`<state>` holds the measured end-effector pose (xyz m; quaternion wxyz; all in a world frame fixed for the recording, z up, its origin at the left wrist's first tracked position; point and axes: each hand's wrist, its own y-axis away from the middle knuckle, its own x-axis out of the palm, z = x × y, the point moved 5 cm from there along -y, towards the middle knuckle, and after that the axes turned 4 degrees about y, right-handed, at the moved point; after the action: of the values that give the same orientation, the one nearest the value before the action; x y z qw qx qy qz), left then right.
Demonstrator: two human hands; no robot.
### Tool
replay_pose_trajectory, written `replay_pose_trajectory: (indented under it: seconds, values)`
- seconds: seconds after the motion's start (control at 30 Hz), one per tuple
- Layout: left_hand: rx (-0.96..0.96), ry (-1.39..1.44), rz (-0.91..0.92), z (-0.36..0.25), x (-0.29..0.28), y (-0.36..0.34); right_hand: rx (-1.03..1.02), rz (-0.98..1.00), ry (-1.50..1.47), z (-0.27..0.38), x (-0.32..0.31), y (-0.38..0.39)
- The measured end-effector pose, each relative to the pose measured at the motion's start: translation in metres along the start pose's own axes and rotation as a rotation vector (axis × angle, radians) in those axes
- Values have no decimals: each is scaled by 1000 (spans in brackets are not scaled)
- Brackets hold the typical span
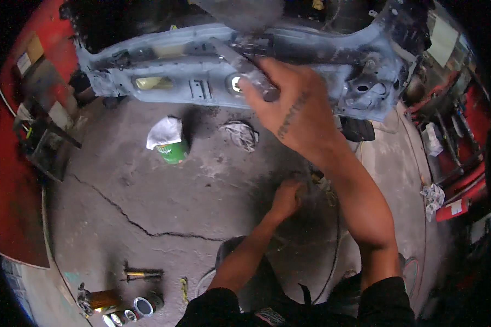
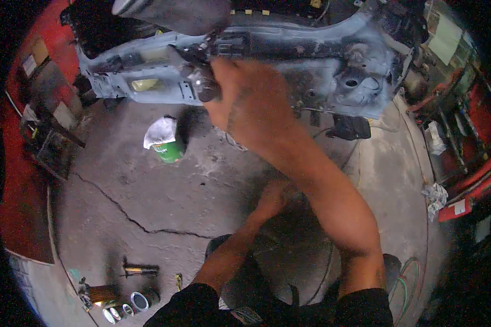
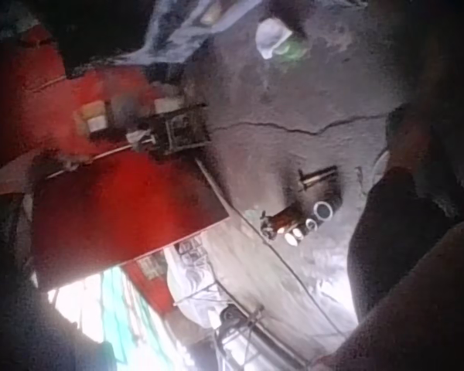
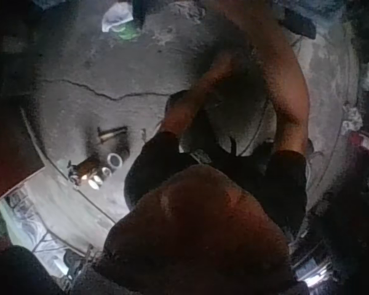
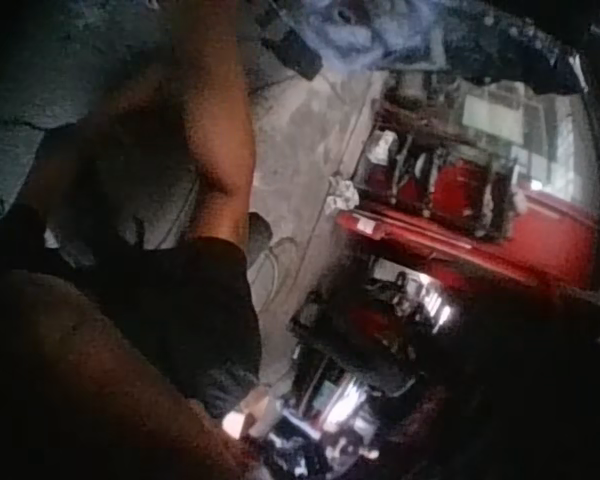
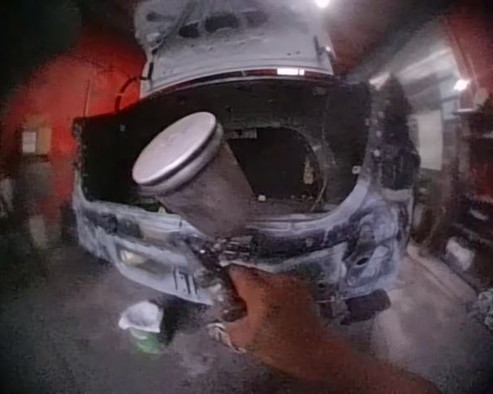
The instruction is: The person sprays a car body component using a spray gun, moving the tool along the surface to apply paint. Later, the person moves the spray gun to the underside of a vehicle chassis and continues to apply paint to the metal components.
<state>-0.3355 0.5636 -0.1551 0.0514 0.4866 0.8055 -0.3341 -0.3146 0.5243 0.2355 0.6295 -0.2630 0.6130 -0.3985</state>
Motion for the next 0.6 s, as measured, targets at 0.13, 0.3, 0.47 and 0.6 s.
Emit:
replay_pose_trajectory:
  seconds: [0.13, 0.3, 0.47, 0.6]
  values:
    - [-26, -39, 28, 5, 6, 6, 51, -48, 95, -7, -16, 17]
    - [12, 23, 116, 10, 14, 3, 196, -123, 122, -11, -28, 22]
    - [-22, 27, 3, 19, 3, 6, 119, -6, 120, 8, -1, -2]
    - [-66, 56, -67, 6, -22, 3, 61, 0, 10, 25, 38, -27]
